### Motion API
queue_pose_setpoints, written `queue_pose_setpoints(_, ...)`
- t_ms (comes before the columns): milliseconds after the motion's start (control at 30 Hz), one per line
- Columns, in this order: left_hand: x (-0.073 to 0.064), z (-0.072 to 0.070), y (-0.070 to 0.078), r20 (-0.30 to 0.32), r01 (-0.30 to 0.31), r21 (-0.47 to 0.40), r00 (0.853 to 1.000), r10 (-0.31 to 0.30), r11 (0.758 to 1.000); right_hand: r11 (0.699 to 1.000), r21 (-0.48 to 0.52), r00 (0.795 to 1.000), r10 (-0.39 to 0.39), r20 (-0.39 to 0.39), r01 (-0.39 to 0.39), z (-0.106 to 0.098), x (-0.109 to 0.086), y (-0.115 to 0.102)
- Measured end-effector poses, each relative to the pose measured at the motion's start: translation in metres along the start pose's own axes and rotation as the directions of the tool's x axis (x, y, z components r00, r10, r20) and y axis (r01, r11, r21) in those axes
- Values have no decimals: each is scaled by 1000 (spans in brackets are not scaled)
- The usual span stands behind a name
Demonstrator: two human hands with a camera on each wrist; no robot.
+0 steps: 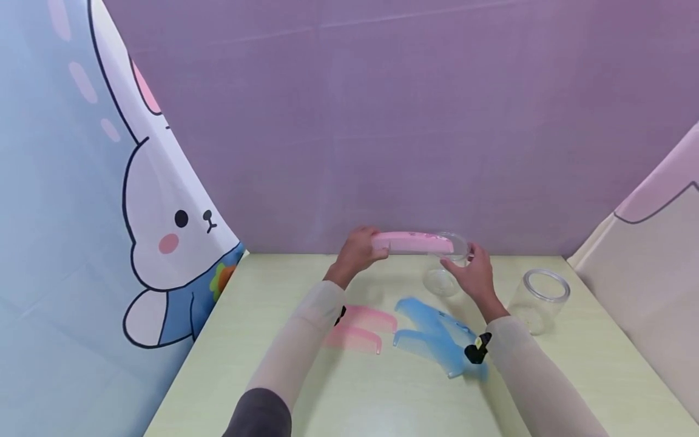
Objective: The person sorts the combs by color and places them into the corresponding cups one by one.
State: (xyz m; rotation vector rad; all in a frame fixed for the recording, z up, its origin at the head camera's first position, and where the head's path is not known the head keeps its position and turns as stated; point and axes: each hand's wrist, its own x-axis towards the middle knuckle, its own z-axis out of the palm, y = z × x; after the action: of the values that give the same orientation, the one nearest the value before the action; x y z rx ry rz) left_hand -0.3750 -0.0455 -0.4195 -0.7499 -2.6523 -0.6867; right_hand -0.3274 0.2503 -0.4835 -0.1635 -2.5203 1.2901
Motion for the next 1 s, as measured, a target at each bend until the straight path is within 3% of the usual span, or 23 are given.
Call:
queue_pose_setpoints(267,9,1,15,-11,46,42,999,-45,998,1000,-1,1000,-7,4,7,-1,0,-2)
queue_pose_setpoints(467,12,2,24,-46,40,54,998,-38,998,1000,-5,1000,11,3,-11,1,-2,-3)
queue_pose_setpoints(800,20,5,41,-70,33,-17,997,-34,999,1000,4,1000,-16,-10,16,1,-2,-1)
queue_pose_setpoints(1000,24,8,53,-35,60,0,998,-60,998,1000,10,1000,-16,-9,16,2,-3,1)
